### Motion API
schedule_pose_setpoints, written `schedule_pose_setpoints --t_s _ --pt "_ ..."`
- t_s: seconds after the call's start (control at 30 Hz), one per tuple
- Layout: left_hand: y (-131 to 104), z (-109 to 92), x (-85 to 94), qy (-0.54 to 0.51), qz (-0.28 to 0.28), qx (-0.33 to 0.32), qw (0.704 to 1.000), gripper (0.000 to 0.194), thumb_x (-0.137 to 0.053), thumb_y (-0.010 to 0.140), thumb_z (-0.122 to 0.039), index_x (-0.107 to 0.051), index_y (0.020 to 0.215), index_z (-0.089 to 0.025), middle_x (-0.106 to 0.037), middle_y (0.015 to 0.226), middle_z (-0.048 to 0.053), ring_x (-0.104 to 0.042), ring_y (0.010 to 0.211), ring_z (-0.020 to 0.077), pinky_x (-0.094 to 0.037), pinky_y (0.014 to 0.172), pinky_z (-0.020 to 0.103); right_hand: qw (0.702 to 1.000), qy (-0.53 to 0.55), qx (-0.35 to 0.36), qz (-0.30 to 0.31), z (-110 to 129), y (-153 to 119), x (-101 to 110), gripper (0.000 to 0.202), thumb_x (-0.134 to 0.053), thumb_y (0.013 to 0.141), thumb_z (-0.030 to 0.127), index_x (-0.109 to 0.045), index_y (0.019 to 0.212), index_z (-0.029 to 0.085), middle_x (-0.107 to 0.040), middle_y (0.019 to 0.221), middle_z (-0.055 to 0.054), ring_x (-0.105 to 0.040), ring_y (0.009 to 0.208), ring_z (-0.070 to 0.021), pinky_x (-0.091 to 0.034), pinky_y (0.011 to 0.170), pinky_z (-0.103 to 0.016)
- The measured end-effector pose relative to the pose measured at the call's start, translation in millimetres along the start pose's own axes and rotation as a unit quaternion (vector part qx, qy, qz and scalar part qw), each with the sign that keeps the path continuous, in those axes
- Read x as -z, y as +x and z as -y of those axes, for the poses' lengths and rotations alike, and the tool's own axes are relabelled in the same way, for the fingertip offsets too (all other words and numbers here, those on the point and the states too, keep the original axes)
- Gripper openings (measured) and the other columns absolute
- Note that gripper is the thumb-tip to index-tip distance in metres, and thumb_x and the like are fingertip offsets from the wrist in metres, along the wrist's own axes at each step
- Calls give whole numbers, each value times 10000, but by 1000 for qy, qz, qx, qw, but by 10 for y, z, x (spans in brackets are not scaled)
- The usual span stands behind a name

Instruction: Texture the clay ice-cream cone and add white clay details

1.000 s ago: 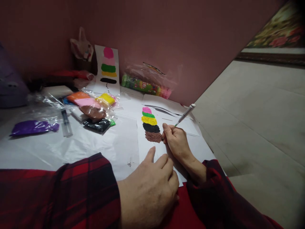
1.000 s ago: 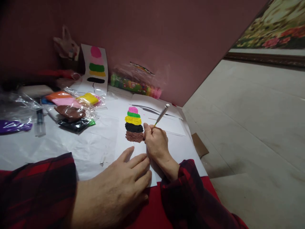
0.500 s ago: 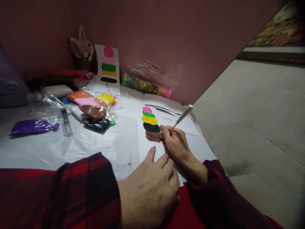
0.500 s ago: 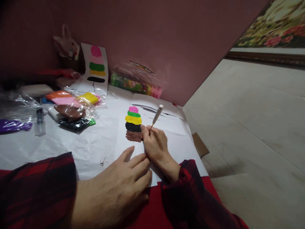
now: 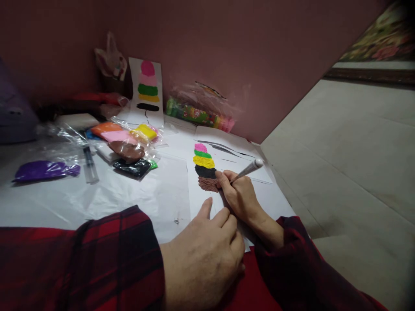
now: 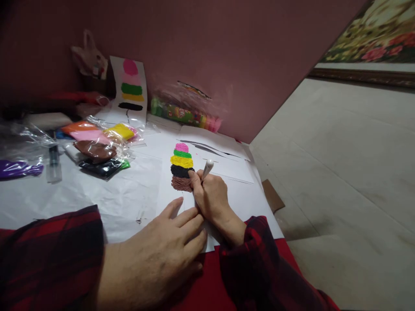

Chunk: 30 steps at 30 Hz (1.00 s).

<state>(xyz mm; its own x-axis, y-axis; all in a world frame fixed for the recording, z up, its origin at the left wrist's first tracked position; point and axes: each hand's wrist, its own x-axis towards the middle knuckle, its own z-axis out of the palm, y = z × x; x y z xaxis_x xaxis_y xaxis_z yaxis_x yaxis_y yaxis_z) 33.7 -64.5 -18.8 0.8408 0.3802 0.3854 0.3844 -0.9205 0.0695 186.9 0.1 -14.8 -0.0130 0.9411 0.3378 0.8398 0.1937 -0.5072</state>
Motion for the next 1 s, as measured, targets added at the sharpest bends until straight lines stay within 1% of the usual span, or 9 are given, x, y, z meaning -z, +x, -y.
schedule_pose_setpoints --t_s 0.2,0.33,0.53,0.7,0.83,1.0 --pt "0 3 -3 0 -2 0 1000 316 -380 987 -327 -622 1066 -138 -632 1050 103 -544 984 284 -416 900 538 1000 -23 10 10 36 -21 14 423 -438 974 423 -542 625 208 -599 583 -9 -509 543 -143 -331 536 -265" --pt "1 1 -9 -1 -4 -1 1000 311 -388 985 -324 -621 1073 -138 -631 1083 112 -545 995 282 -411 907 536 999 -39 20 15 59 -32 25 404 -444 971 416 -518 631 209 -604 594 -9 -502 535 -142 -319 529 -268" --pt "10 3 -21 6 -11 -4 1000 317 -375 986 -312 -625 1065 -135 -635 1087 121 -551 990 279 -406 908 535 999 -25 18 21 59 -31 13 392 -437 969 405 -516 638 210 -621 616 -22 -525 557 -152 -331 554 -277" --pt "14 -5 -51 4 -19 -2 1000 308 -405 980 -337 -623 1058 -134 -633 1074 114 -546 1000 282 -398 923 534 1000 -16 12 17 38 -25 9 382 -454 959 410 -490 635 211 -582 600 -4 -481 550 -145 -315 558 -285" --pt "7 1 -54 6 -16 0 1000 316 -396 980 -337 -618 1074 -131 -632 1056 113 -543 996 289 -393 924 543 1000 21 -13 14 22 -17 7 393 -484 944 404 -468 602 211 -528 559 20 -436 543 -135 -303 550 -282" --pt "10 5 -15 3 -6 2 1000 303 -392 982 -332 -618 1039 -139 -631 1022 104 -544 965 284 -401 909 542 989 140 -43 8 -12 13 -7 349 -525 921 387 -510 624 204 -546 591 26 -463 573 -129 -354 561 -270"
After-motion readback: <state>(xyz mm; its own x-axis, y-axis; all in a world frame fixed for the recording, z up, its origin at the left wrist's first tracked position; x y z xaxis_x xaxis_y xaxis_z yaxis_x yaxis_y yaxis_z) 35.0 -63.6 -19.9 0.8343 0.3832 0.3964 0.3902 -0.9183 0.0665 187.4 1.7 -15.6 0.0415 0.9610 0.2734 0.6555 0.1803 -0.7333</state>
